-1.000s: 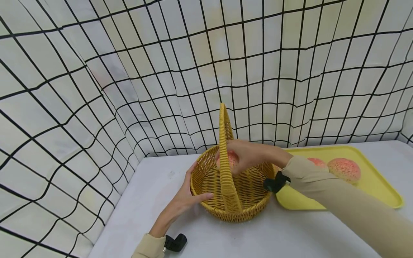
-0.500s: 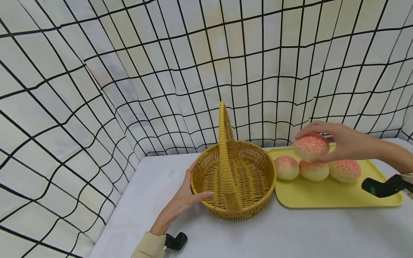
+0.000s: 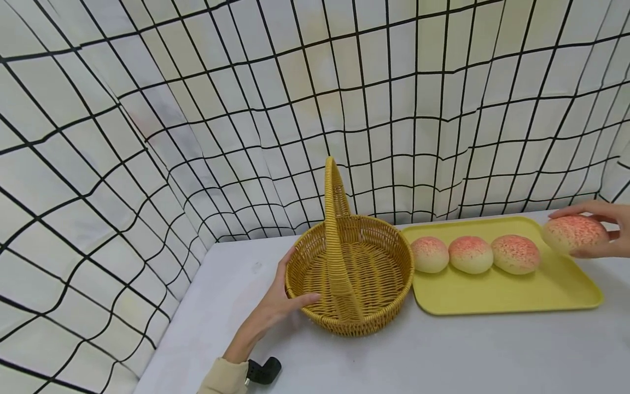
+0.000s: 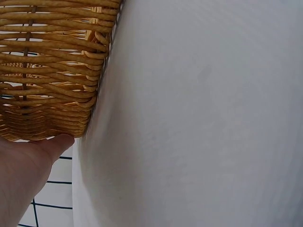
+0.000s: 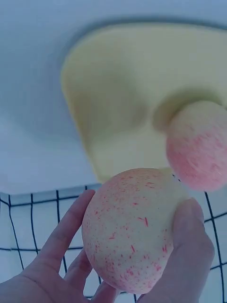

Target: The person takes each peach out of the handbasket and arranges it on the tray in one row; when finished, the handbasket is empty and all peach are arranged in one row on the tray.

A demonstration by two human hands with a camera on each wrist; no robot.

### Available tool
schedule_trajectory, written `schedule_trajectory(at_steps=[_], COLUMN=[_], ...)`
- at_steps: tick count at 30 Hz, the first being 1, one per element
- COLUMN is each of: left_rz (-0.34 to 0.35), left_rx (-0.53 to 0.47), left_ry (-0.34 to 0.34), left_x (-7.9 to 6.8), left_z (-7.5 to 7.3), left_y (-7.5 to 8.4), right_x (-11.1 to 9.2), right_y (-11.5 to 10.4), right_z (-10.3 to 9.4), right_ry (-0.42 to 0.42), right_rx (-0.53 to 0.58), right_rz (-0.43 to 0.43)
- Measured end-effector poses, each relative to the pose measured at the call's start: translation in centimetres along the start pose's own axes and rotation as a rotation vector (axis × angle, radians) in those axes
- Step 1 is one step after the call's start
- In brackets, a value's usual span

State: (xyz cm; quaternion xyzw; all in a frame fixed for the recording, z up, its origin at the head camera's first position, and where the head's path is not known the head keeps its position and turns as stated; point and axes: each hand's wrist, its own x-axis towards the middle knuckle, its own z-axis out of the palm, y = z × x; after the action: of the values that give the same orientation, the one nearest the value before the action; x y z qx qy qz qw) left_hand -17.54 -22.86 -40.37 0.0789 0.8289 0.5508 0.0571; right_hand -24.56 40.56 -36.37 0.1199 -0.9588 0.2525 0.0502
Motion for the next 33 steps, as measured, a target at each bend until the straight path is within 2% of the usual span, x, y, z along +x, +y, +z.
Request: schedule_trajectory(at_steps=[3, 8, 11, 15, 25, 29, 33], left_rz=[0.003, 0.005, 0.005, 0.004, 0.003, -0.002, 0.001], left_rx=[-0.001, -0.003, -0.003, -0.009, -0.022, -0.014, -0.024], left_ry=[-0.002, -0.001, 0.001, -0.002, -0.007, -0.005, -0.005], left_x=[0.0, 0.0, 0.0, 0.0, 0.0, 0.0, 0.0], left_z=[-0.1, 0.0, 0.0, 0.0, -0.1, 0.0, 0.0], left_y=[0.0, 0.0, 0.0, 0.0, 0.1, 0.2, 0.1], right_x=[-0.2, -0.1, 0.0, 0.2, 0.5, 0.4, 0.1], right_y=[0.7, 1.0, 0.9, 0.6, -0.3, -0.2, 0.0], right_z=[0.7, 1.9, 2.3, 2.6, 2.8, 3.0, 3.2], right_ry=[-0.025, -0.002, -0.033, -0.082, -0.104, -0.133, -0.119], right_rx=[-0.019, -0.035, -0.061, -0.092, -0.105, -0.077, -0.073], right_rz=[0.015, -0.022, -0.018, -0.004, 0.019, 0.002, -0.038])
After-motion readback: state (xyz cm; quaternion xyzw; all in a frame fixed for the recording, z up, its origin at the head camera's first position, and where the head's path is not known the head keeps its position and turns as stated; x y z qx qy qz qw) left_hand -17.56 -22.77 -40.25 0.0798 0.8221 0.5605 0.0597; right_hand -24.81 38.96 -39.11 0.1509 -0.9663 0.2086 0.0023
